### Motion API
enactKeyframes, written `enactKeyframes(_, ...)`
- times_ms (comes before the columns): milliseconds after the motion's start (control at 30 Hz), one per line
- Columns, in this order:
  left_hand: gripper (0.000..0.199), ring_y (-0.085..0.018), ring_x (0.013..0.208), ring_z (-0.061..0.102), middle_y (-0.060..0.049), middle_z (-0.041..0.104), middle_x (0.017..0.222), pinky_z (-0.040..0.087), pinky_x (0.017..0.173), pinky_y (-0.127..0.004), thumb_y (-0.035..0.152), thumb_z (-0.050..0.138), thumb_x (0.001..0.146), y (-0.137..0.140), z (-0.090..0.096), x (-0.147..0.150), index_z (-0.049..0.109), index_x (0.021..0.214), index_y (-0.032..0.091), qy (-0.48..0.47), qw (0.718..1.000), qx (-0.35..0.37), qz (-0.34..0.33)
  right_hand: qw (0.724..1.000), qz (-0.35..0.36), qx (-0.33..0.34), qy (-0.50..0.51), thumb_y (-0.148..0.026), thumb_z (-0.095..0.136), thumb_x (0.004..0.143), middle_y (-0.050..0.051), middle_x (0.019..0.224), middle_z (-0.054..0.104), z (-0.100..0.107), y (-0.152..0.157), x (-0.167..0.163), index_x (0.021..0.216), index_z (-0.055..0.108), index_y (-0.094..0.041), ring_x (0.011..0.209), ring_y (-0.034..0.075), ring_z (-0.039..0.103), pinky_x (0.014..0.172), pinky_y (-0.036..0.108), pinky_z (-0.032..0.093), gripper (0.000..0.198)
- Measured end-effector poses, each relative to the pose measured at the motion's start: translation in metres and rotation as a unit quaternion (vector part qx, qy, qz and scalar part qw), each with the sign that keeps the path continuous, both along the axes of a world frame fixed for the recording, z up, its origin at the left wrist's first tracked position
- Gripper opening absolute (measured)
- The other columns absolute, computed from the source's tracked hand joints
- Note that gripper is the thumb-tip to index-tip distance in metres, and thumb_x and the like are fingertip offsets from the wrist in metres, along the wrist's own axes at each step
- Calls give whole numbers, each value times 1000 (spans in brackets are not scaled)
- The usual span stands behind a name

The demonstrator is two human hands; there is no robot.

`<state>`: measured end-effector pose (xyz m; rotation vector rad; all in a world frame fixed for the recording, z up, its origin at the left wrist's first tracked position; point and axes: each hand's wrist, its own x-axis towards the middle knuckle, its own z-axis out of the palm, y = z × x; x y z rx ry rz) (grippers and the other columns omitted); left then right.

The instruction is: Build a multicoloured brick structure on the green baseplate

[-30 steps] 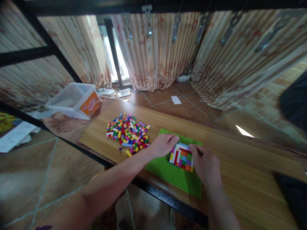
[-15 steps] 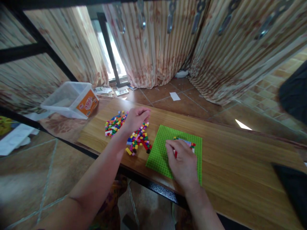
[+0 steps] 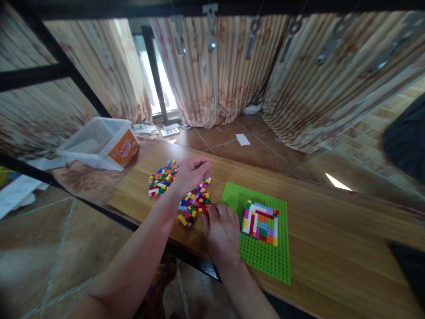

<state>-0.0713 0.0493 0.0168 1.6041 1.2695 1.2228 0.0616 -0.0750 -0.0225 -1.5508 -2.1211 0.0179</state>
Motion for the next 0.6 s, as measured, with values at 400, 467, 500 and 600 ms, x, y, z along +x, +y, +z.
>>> enactKeyframes(400, 24, -11, 60, 64, -3, 70, 71, 50, 57, -19, 30, 58, 81, -7, 6, 3, 73, 92, 14, 1, 999, -40, -5, 994, 0, -102, -46, -24, 50, 95, 9, 102, 71, 11, 14, -14, 104, 71, -22, 94, 27, 57, 77, 39, 41, 23)
enactKeyframes(467, 26, -12, 61, 64, -3, 71, 71, 51, 58, -20, 32, 60, 81, -5, 4, 2, 73, 93, 13, 2, 999, -35, -6, 992, -4, -119, -41, -25, 49, 96, 9, 103, 71, 14, 16, -13, 109, 71, -22, 96, 27, 58, 80, 39, 42, 25)
enactKeyframes(500, 27, -12, 61, 64, -3, 70, 71, 51, 59, -20, 33, 60, 81, -4, 3, 2, 73, 94, 13, 2, 999, -32, -6, 992, -6, -125, -36, -25, 49, 97, 10, 104, 71, 15, 17, -13, 113, 70, -21, 97, 27, 58, 81, 40, 43, 27)
enactKeyframes(600, 30, -12, 60, 64, -3, 70, 71, 51, 58, -21, 33, 61, 80, -2, 1, 3, 73, 97, 12, 1, 999, -33, -5, 991, -6, -131, -20, -24, 47, 98, 12, 106, 70, 19, 17, -10, 126, 64, -16, 98, 28, 59, 86, 41, 45, 34)
